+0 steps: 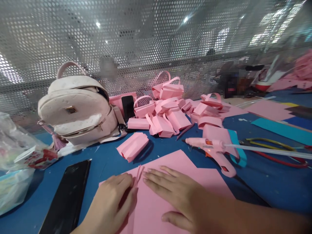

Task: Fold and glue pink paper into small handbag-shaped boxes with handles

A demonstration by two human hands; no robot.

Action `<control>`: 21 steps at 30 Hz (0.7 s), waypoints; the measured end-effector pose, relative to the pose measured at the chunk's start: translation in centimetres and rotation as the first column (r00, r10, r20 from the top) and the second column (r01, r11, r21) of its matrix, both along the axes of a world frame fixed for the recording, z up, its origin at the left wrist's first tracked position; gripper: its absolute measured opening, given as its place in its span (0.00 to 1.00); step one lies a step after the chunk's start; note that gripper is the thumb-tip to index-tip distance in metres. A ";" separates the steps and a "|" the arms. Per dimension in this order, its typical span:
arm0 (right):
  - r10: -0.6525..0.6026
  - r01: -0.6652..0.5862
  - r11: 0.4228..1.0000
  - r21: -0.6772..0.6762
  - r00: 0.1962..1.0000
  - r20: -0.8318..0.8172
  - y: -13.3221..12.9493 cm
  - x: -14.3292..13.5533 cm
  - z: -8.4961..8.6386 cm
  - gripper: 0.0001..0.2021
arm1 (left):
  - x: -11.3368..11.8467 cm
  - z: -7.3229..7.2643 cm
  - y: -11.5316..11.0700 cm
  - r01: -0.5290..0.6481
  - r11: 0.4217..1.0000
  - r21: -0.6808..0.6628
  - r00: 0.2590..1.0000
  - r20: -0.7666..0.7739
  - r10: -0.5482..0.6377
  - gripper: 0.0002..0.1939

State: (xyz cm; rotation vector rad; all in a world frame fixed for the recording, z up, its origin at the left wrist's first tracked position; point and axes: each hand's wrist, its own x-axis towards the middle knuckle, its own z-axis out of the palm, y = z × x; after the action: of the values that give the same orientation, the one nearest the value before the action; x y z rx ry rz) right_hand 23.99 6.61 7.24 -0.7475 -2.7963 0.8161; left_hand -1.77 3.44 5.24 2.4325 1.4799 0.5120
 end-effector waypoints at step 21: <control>0.140 -0.141 0.989 -0.048 0.990 -0.014 0.2 0.0 1.0 0.40 | 1.0 -0.1 0.2 -0.031 0.991 0.133 0.995 -0.087 0.043 0.11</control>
State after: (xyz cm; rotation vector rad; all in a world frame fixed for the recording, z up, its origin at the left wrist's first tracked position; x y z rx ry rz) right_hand 24.01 6.85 8.28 -0.5555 -2.8550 0.9118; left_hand -0.73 3.62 5.19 2.5641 1.5762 0.5310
